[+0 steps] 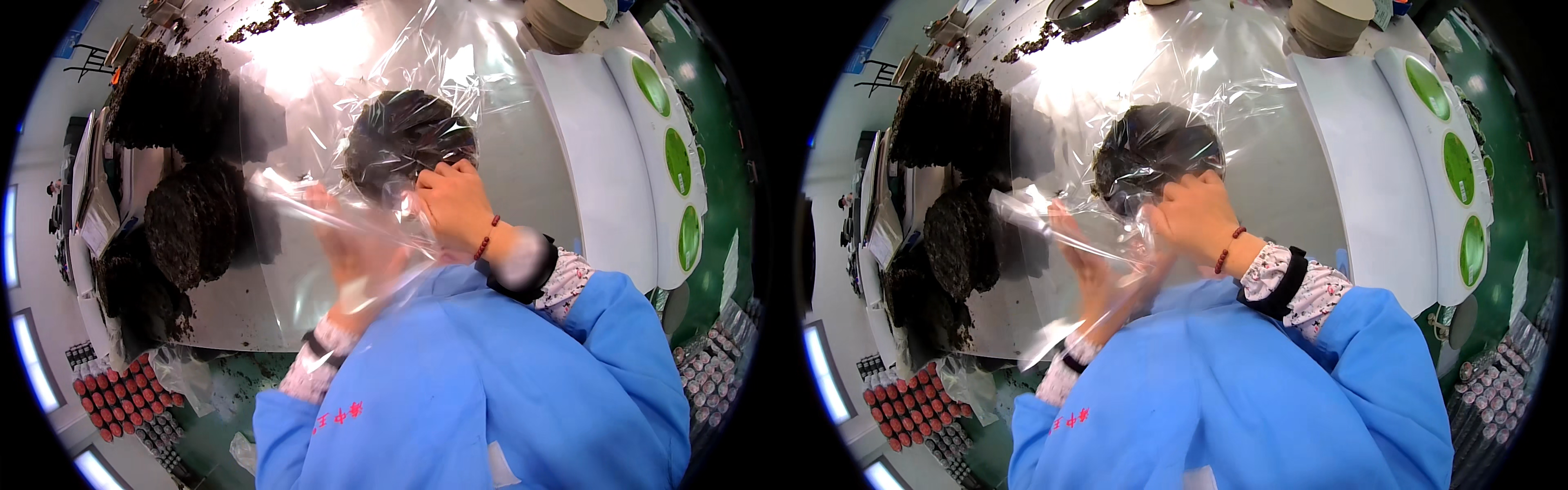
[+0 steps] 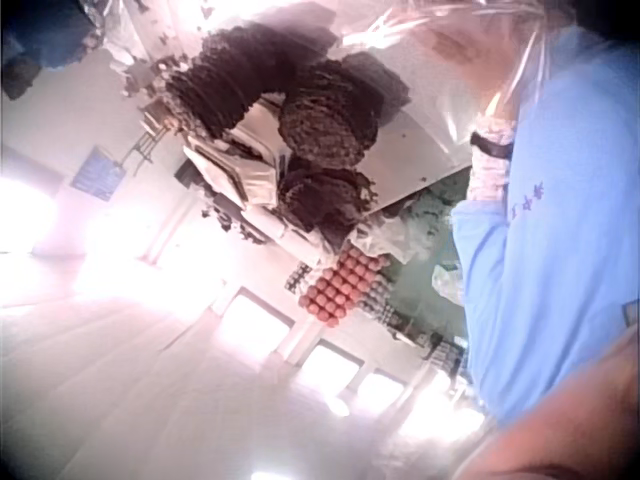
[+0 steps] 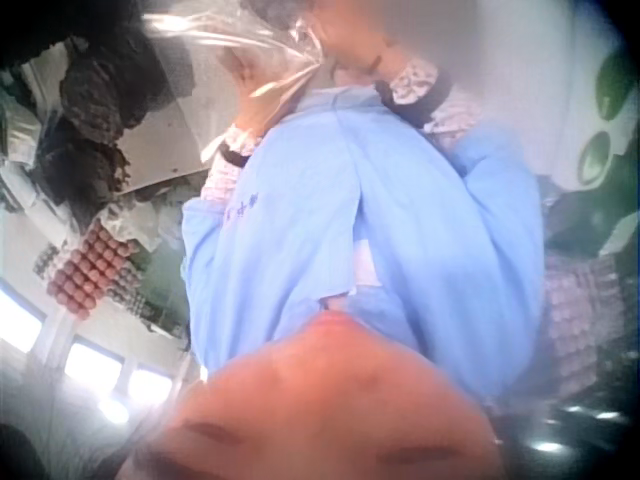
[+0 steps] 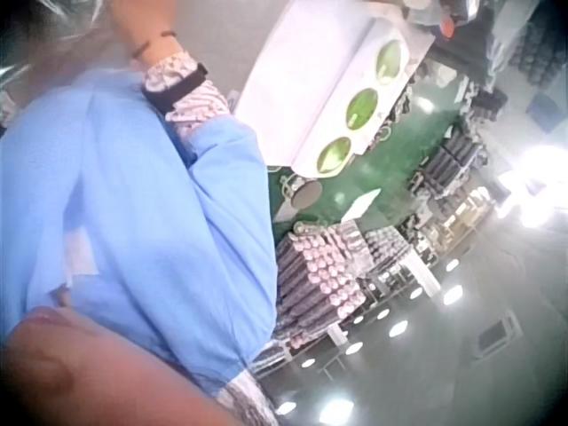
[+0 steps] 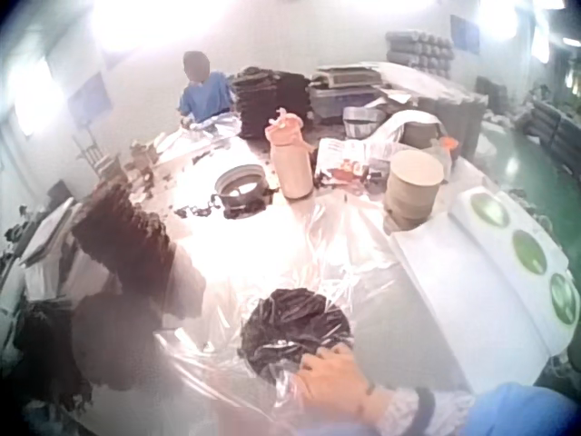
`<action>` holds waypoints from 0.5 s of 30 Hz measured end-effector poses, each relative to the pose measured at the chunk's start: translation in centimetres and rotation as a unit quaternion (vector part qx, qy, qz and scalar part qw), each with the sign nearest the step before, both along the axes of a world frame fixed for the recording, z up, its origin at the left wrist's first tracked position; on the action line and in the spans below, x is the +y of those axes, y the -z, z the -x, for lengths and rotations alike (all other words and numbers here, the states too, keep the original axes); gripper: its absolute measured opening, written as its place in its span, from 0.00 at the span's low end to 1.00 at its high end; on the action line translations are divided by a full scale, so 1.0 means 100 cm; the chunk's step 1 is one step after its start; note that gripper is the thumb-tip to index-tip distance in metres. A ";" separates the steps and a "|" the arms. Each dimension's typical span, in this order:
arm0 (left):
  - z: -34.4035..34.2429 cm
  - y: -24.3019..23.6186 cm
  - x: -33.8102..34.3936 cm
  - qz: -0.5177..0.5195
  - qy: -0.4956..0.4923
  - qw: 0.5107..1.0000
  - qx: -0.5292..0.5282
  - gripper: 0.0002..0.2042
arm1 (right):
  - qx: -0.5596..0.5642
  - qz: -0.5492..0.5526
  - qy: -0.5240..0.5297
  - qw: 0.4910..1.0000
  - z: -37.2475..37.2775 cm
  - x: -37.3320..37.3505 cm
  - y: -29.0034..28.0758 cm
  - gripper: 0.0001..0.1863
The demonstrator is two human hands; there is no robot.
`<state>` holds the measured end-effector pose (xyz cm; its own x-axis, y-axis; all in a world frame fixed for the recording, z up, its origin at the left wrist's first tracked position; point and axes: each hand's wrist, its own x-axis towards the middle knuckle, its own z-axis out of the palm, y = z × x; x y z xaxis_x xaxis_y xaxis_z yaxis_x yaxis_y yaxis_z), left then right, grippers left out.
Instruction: The person repeatedly wraps dark, round food items in clear plastic film on a stainless steel table, then places a green circular sticker on top of each wrapped item. The process is repeated multiple times in a consistent sequence.
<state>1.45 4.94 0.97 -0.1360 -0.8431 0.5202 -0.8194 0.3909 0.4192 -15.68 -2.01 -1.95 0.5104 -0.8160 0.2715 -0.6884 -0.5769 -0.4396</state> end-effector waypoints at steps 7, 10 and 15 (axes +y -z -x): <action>0.031 0.034 -0.104 -0.099 0.014 0.977 -0.188 0.44 | -0.110 0.154 -0.046 0.981 0.064 0.010 -0.009 0.13; 0.045 0.022 -0.097 -0.142 0.083 0.971 -0.172 0.47 | -0.102 0.089 0.174 0.975 0.089 -0.001 0.016 0.15; 0.058 0.015 -0.060 -0.268 0.134 0.938 -0.174 0.49 | -0.596 -0.436 0.115 0.664 0.061 -0.057 -0.032 0.13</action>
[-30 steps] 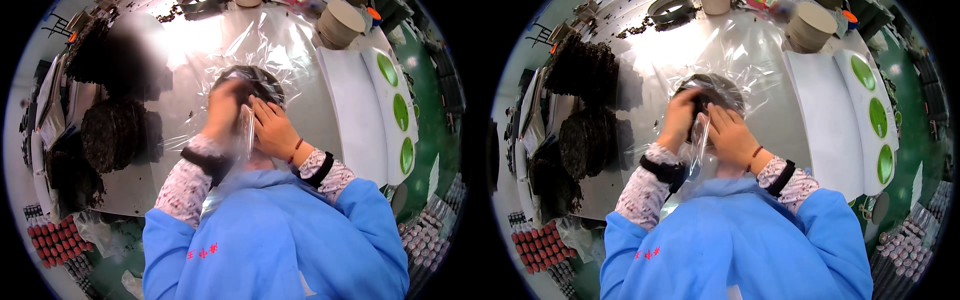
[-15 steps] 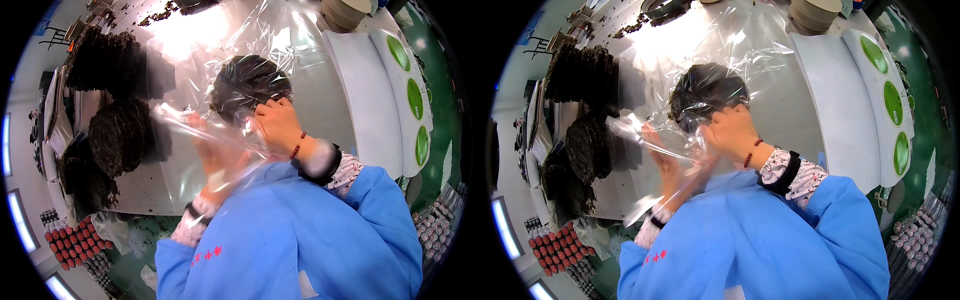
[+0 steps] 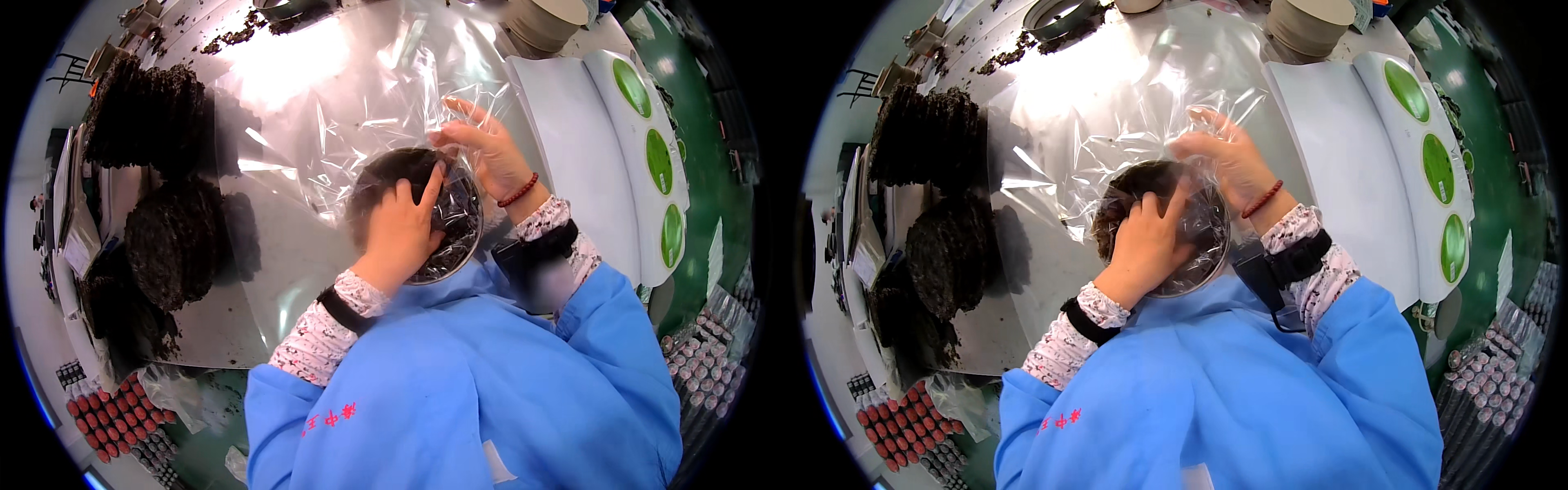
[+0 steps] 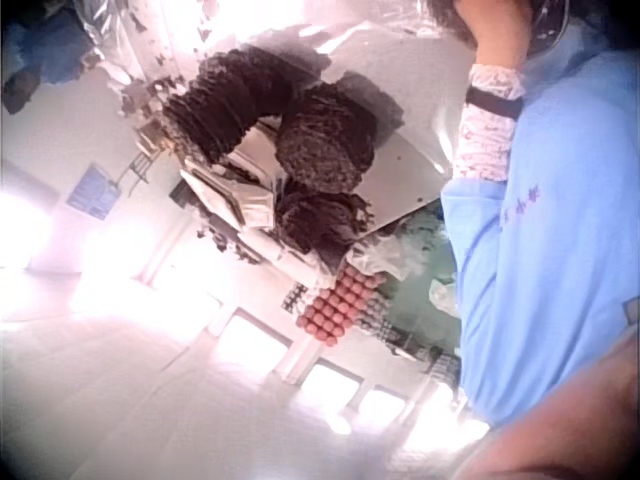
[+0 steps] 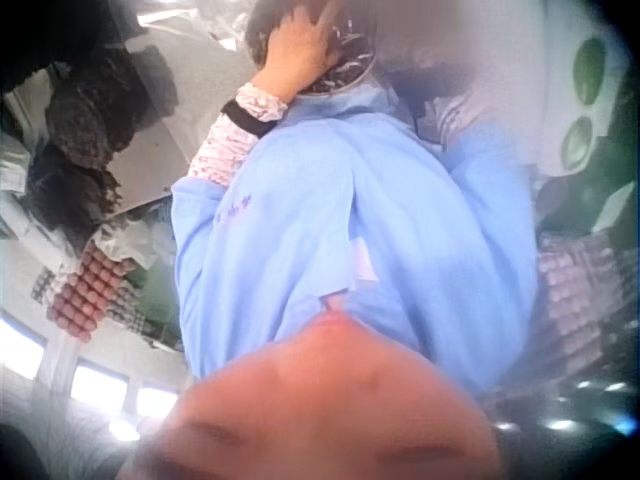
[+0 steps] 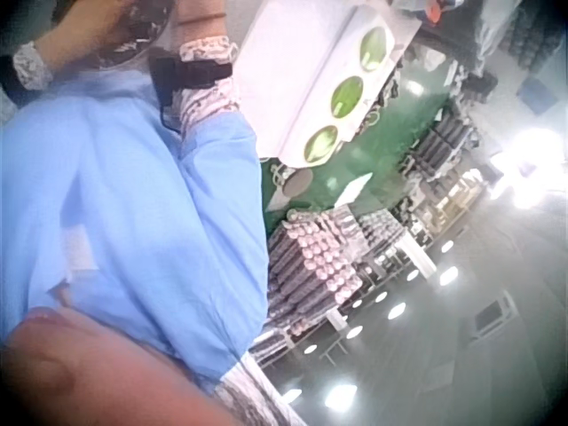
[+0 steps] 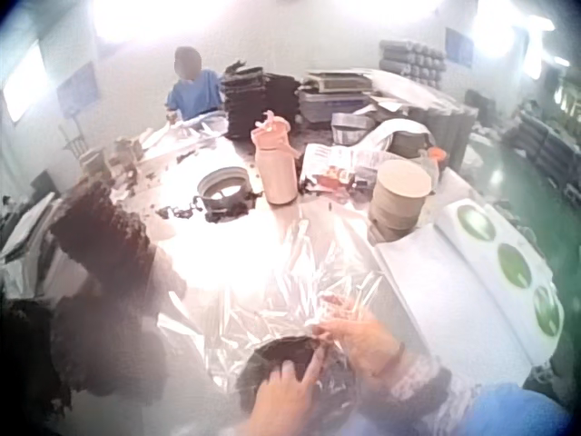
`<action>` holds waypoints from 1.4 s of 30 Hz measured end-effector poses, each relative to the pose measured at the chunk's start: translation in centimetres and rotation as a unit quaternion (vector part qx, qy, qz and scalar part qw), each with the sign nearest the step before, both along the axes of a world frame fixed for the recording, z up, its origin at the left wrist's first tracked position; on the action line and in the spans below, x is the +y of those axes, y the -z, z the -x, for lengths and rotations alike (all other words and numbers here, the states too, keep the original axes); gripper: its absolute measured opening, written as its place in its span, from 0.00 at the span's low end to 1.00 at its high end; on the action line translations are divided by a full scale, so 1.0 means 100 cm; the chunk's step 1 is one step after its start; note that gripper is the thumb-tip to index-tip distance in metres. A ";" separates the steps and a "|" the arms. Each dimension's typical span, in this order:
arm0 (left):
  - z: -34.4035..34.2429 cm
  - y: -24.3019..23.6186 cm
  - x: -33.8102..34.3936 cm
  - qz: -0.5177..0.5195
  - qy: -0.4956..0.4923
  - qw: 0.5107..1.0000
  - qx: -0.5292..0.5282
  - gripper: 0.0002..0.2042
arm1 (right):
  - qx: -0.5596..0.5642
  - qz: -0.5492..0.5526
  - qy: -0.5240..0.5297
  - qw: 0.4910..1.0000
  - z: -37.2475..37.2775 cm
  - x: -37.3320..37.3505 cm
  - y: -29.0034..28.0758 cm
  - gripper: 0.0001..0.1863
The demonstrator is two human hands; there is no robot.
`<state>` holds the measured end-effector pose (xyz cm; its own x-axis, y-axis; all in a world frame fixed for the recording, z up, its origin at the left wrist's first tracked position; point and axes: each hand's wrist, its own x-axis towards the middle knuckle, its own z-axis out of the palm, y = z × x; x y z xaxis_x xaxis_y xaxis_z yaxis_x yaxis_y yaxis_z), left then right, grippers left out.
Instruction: The person repeatedly wraps dark, round food items in clear plastic film on a stainless steel table, then places a green circular sticker on top of each wrapped item. The process is repeated multiple times in a consistent sequence.
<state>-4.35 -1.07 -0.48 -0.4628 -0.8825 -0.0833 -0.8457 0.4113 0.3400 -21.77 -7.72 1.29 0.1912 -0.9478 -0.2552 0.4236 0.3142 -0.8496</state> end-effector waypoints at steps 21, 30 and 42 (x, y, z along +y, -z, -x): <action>-0.118 0.003 -0.026 -0.372 -0.017 0.721 0.584 0.53 | 0.613 0.476 -0.123 0.618 -0.010 0.072 0.018 0.14; -0.049 -0.023 -0.024 0.192 0.277 0.910 0.241 0.09 | 0.610 0.416 -0.118 0.664 -0.007 0.074 0.033 0.19; -0.050 0.013 -0.017 0.155 0.132 0.979 0.015 0.25 | 0.611 0.492 -0.081 0.615 -0.027 0.086 0.010 0.22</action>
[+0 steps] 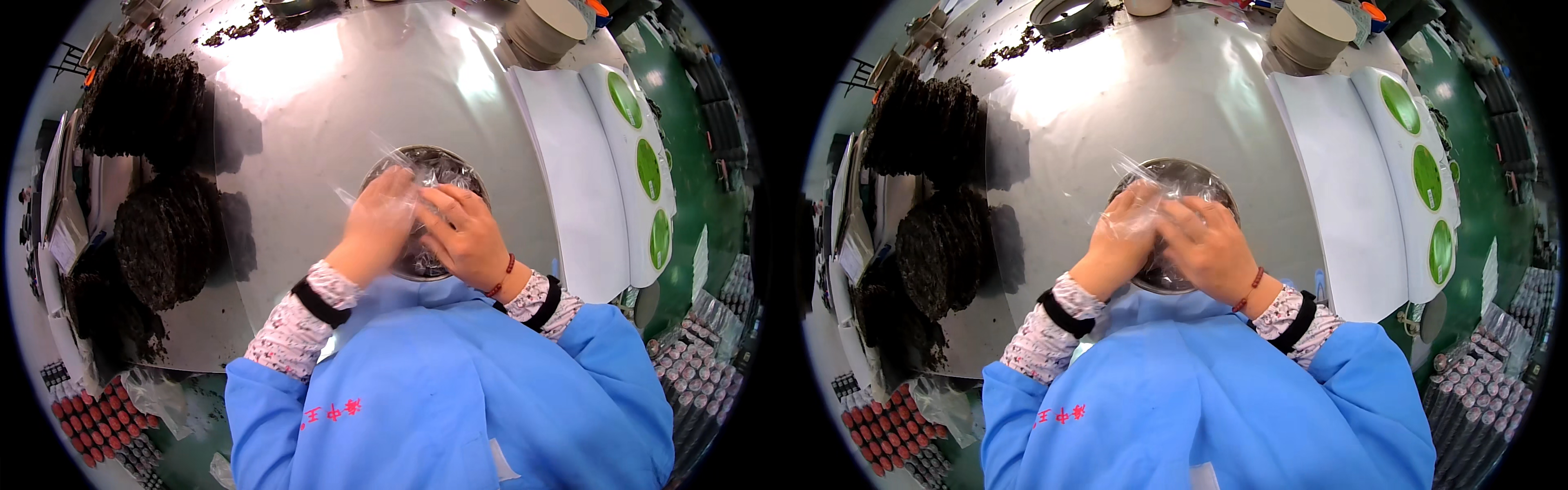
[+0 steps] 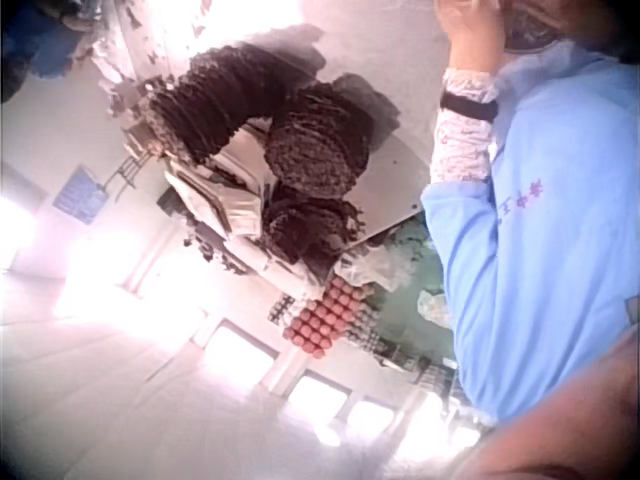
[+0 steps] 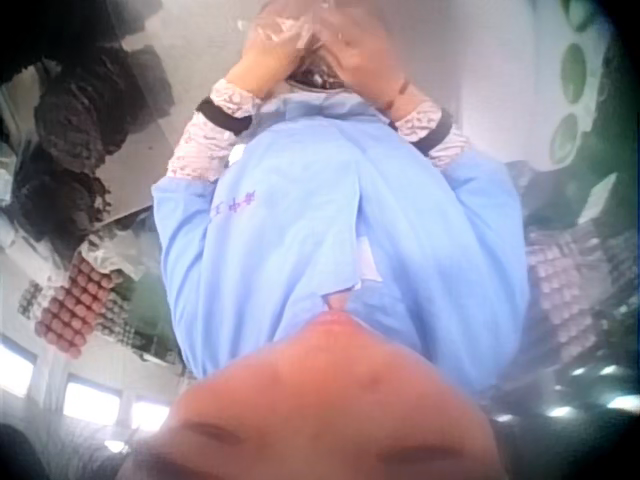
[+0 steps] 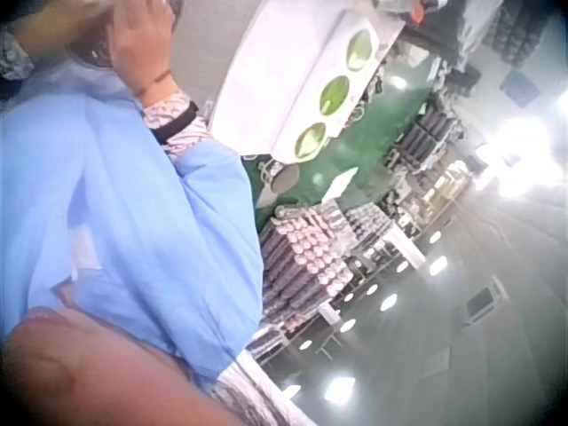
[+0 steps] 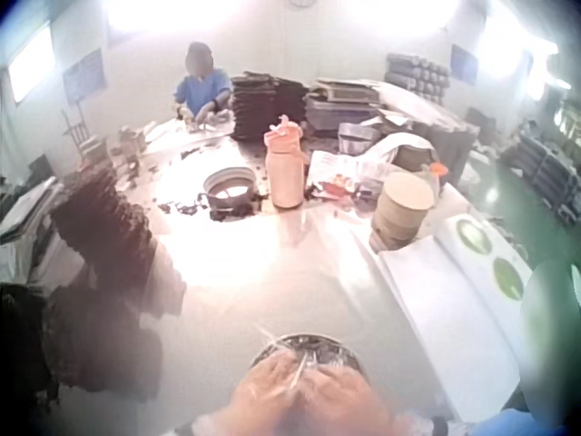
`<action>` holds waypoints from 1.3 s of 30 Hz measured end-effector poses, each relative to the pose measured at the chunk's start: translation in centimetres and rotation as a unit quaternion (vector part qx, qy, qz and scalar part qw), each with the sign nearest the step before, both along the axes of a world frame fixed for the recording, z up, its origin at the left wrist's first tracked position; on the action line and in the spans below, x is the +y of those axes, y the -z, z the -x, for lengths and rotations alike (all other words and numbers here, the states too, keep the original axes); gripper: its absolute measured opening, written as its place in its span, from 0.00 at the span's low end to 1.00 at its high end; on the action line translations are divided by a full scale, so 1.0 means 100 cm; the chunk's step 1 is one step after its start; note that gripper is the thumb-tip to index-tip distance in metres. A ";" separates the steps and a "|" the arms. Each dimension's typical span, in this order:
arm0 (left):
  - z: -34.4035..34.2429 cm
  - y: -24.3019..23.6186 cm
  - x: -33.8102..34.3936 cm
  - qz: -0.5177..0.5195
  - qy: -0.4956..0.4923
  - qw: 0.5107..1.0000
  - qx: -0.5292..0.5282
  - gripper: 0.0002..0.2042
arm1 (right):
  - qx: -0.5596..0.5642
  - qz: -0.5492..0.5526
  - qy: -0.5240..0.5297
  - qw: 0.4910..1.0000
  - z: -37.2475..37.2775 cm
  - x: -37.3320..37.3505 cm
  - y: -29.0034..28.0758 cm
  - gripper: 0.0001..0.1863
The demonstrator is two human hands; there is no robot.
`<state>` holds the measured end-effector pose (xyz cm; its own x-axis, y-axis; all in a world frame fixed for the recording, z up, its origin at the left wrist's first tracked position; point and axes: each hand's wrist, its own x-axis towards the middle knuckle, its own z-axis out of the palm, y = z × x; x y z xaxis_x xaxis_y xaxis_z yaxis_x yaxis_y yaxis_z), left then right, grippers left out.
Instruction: The person repeatedly wraps dark, round food items in clear plastic film on a stainless steel table, then places a green circular sticker on top of each wrapped item. The process is repeated multiple times in a consistent sequence.
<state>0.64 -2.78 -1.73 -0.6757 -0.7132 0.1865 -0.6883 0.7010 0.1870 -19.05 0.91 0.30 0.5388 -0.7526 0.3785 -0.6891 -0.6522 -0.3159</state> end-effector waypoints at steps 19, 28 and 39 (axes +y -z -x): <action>0.045 -0.022 0.017 -0.116 -0.046 0.986 0.114 0.25 | -0.042 -0.161 0.246 0.955 0.018 -0.054 0.016 0.15; 0.046 -0.022 0.022 -0.091 -0.022 0.995 0.021 0.39 | 0.167 0.123 0.517 0.830 0.353 0.008 0.011 0.29; 0.045 -0.027 0.024 -0.081 -0.038 0.996 0.019 0.35 | 0.284 -0.086 0.552 0.779 0.368 -0.018 0.006 0.20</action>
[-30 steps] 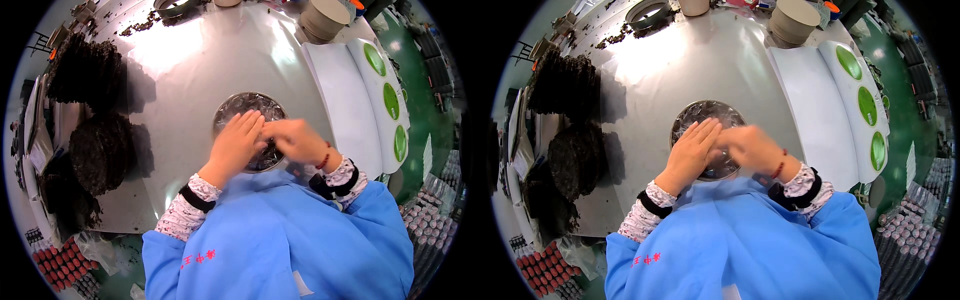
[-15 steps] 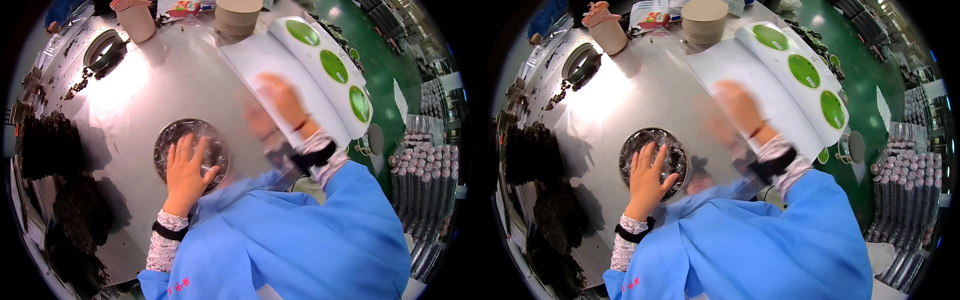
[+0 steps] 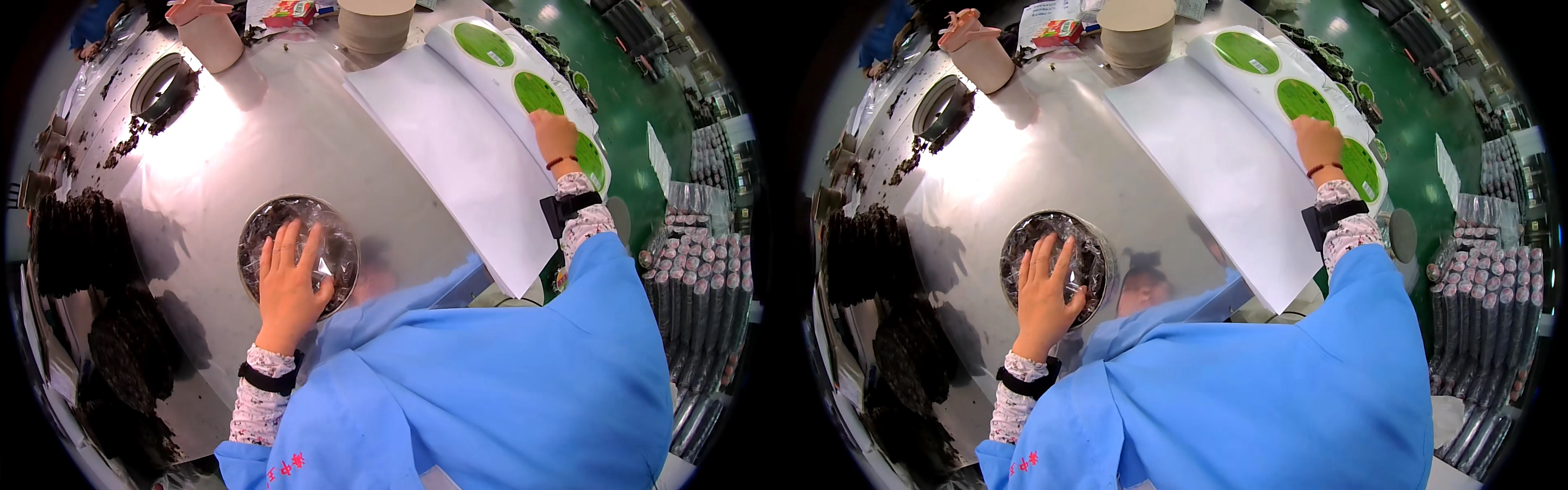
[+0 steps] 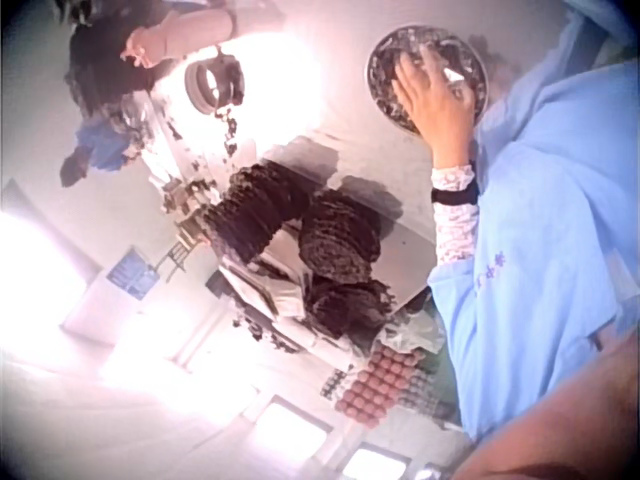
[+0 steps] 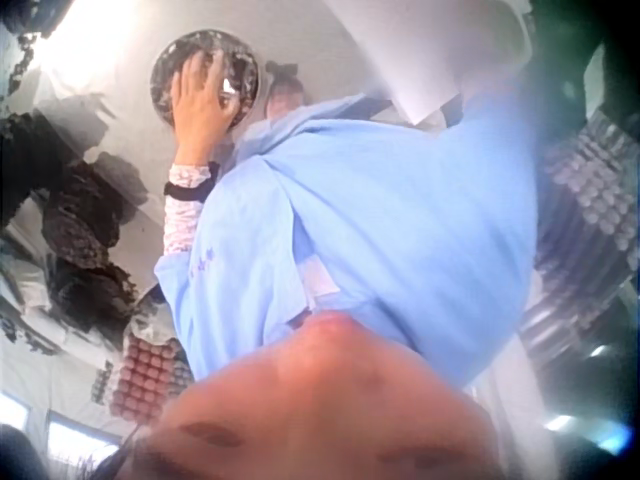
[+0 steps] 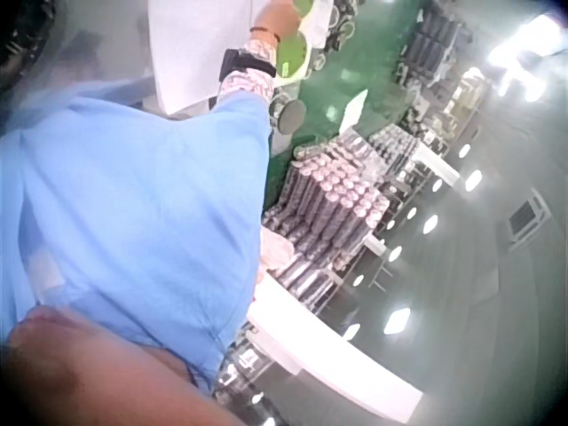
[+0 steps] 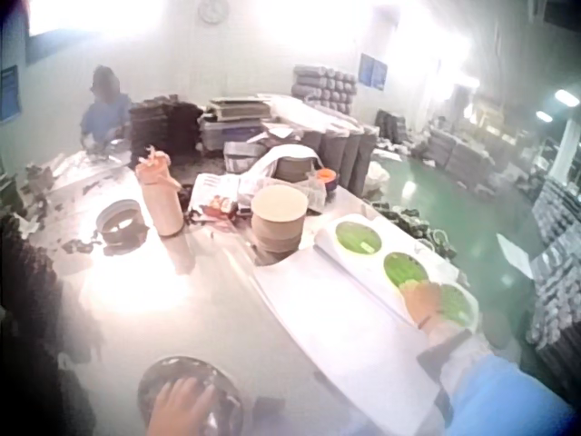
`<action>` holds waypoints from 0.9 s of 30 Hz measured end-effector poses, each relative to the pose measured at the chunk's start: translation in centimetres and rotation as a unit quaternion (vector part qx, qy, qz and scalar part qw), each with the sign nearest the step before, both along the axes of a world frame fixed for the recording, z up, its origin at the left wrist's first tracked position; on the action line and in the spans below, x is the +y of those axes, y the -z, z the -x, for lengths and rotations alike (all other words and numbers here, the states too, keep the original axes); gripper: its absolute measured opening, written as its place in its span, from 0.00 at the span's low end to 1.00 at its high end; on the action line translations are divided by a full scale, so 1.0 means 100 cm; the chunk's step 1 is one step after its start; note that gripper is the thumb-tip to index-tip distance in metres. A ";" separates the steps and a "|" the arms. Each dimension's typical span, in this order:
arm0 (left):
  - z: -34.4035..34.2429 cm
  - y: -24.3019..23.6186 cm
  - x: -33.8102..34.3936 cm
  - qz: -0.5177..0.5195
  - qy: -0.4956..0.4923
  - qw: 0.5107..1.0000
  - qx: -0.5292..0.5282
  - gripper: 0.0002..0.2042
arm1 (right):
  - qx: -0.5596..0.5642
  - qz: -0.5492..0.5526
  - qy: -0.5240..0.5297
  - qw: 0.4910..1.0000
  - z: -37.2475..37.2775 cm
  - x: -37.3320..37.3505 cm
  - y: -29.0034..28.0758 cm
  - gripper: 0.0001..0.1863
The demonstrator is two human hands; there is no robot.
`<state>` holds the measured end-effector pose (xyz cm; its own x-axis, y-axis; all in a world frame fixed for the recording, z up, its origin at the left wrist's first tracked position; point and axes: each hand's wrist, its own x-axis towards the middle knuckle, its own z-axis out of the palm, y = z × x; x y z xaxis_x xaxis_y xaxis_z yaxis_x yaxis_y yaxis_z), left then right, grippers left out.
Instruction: The person repeatedly wraps dark, round food items in clear plastic film on a stainless steel table, then places a green circular sticker on top of each wrapped item. The process is repeated multiple times in a consistent sequence.
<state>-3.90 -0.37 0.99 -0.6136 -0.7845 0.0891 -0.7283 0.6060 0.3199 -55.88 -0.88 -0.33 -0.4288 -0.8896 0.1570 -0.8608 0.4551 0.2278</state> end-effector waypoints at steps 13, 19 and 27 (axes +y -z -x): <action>-0.002 0.003 0.000 0.000 0.002 1.000 0.014 0.34 | -0.112 0.027 0.014 0.993 0.011 -0.011 -0.023 0.23; -0.005 0.000 0.001 -0.003 0.004 1.000 0.004 0.37 | 0.023 0.078 -0.094 0.992 -0.004 0.012 0.025 0.27; -0.006 0.002 0.001 -0.004 0.004 1.000 0.021 0.36 | -0.100 0.087 -0.030 0.991 0.014 -0.001 -0.014 0.12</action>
<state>-3.33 -0.26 0.82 -0.6155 -0.7807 0.1082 -0.7099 0.6087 0.3543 -57.32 -0.98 1.06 -0.4138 -0.8817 0.2267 -0.9076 0.4190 -0.0270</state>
